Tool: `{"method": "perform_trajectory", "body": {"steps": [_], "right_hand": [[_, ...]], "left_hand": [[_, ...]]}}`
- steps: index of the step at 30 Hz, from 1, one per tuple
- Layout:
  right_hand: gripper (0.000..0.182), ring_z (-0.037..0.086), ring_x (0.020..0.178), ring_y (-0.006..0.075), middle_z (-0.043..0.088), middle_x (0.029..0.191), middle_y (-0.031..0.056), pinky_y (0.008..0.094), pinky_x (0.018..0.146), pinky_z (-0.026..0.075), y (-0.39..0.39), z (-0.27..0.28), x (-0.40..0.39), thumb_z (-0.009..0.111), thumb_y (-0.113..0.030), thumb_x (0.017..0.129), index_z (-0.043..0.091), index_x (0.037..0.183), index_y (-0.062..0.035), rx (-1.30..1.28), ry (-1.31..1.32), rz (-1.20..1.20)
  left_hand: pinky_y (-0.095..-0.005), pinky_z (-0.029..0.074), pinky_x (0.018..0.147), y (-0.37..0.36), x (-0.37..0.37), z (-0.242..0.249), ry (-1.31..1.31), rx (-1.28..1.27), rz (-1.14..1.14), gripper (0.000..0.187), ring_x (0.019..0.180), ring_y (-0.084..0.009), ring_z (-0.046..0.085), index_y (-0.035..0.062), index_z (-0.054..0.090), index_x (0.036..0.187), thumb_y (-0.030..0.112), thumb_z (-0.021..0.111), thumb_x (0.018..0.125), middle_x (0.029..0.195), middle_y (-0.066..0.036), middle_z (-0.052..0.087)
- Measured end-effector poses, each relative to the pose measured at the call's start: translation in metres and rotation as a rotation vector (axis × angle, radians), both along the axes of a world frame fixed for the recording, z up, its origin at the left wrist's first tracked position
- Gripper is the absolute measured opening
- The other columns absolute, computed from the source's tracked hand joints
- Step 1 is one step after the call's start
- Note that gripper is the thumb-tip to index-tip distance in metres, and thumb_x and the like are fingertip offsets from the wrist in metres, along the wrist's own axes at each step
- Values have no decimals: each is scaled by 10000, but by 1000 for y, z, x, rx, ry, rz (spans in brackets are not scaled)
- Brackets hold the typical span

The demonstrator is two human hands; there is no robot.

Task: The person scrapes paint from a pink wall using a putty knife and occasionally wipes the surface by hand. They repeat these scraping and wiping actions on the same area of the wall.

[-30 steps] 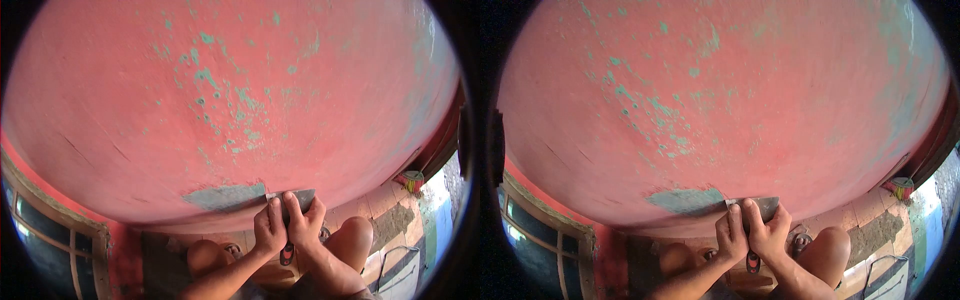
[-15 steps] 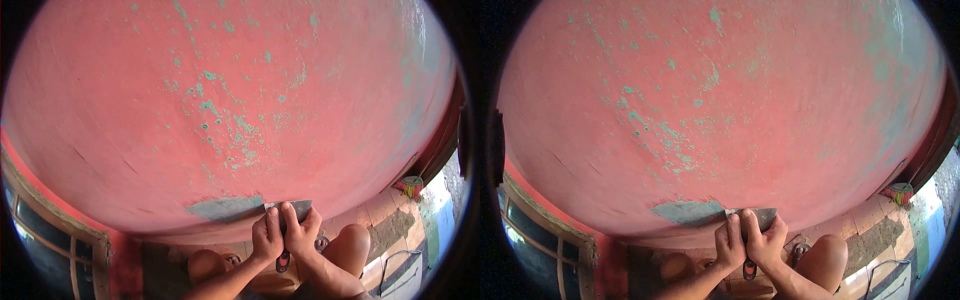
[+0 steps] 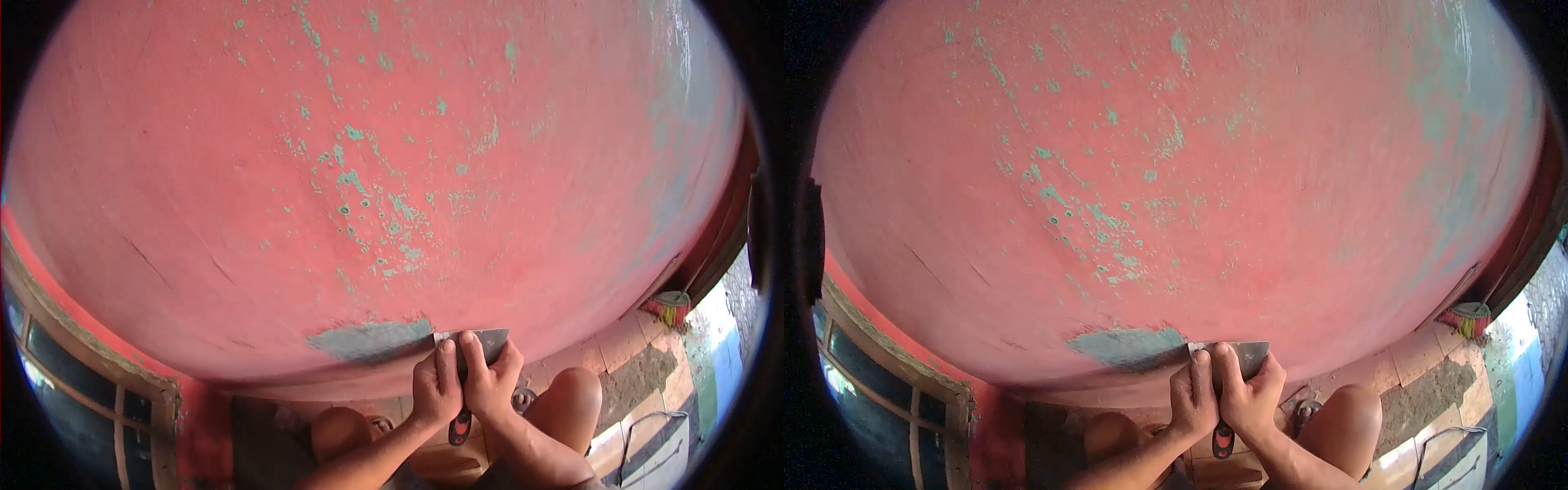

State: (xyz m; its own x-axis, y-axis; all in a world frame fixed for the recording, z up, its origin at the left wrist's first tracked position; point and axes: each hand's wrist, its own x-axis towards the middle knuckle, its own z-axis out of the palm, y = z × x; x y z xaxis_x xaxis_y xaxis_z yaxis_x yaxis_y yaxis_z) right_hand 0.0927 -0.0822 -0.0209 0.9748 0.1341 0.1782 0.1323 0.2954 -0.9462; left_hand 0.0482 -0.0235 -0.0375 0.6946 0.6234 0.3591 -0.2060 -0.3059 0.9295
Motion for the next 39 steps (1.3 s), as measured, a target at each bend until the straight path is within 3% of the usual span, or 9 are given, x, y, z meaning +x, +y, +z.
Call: {"method": "perform_trajectory", "body": {"steps": [3, 7, 12, 16, 19, 22, 27, 31, 39], "right_hand": [[224, 540, 701, 62, 655, 734, 11, 259, 610, 473, -5, 19, 7, 695, -147, 915, 635, 854, 60, -56, -29, 73], [224, 526, 688, 59, 636, 712, 16, 260, 602, 464, -5, 5, 1, 701, -149, 908, 632, 850, 56, -98, -39, -13], [219, 557, 704, 63, 655, 704, 40, 264, 622, 484, -6, 42, 5, 702, -142, 901, 635, 846, 58, -152, -50, 38], [220, 553, 708, 63, 661, 727, 30, 255, 622, 474, -5, 17, 0, 697, -147, 907, 636, 846, 55, -94, -16, 1], [232, 511, 678, 66, 612, 727, 3, 272, 590, 445, -1, 32, 2, 689, -163, 906, 623, 815, 40, -22, 6, 28], [224, 537, 703, 67, 640, 733, 16, 262, 614, 465, -10, 25, 4, 697, -158, 907, 633, 851, 50, -129, -24, 61], [242, 523, 681, 63, 629, 684, 18, 268, 592, 460, -1, 24, 4, 702, -160, 904, 625, 821, 54, -13, -42, 9], [232, 510, 678, 53, 624, 670, 17, 265, 574, 448, -3, 39, 4, 693, -142, 911, 623, 814, 57, -75, -59, 6], [209, 533, 698, 60, 634, 763, -6, 251, 606, 452, -11, 24, 7, 699, -158, 919, 641, 863, 35, -78, 25, 84]], "left_hand": [[-354, 411, 590, 3, -2, 17, 81, 124, 59, 402, 712, -140, 546, 5, 541, 845, 287, 378, 1080, 733, -93, 582], [-377, 425, 587, 3, -5, -1, 75, -23, -33, 400, 694, -223, 579, 8, 545, 852, 302, 385, 1072, 740, -143, 593], [-334, 407, 512, 7, 0, 36, 10, 12, 28, 433, 609, -117, 536, -14, 548, 779, 266, 402, 1075, 595, -123, 528], [-323, 398, 532, -4, 2, 17, -32, 64, 94, 432, 622, -98, 494, -10, 536, 780, 277, 407, 1077, 604, -94, 513], [-325, 411, 555, 2, -1, 32, 20, -26, 22, 420, 643, -106, 506, -17, 547, 811, 276, 405, 1077, 634, -94, 533], [-347, 425, 584, 1, -7, 7, 46, 227, 120, 397, 676, -161, 546, -10, 565, 863, 279, 392, 1074, 705, -112, 570], [-326, 422, 600, 4, -5, 31, 58, -50, -34, 406, 710, -121, 512, 1, 549, 843, 288, 385, 1078, 731, -71, 571], [-344, 431, 554, 6, 0, 30, -4, 84, 60, 394, 652, -149, 578, -33, 562, 862, 257, 401, 1075, 681, -184, 558], [-355, 453, 599, 0, -2, 8, 82, -64, -15, 387, 704, -172, 613, -35, 585, 886, 247, 400, 1076, 715, -173, 600]]}}
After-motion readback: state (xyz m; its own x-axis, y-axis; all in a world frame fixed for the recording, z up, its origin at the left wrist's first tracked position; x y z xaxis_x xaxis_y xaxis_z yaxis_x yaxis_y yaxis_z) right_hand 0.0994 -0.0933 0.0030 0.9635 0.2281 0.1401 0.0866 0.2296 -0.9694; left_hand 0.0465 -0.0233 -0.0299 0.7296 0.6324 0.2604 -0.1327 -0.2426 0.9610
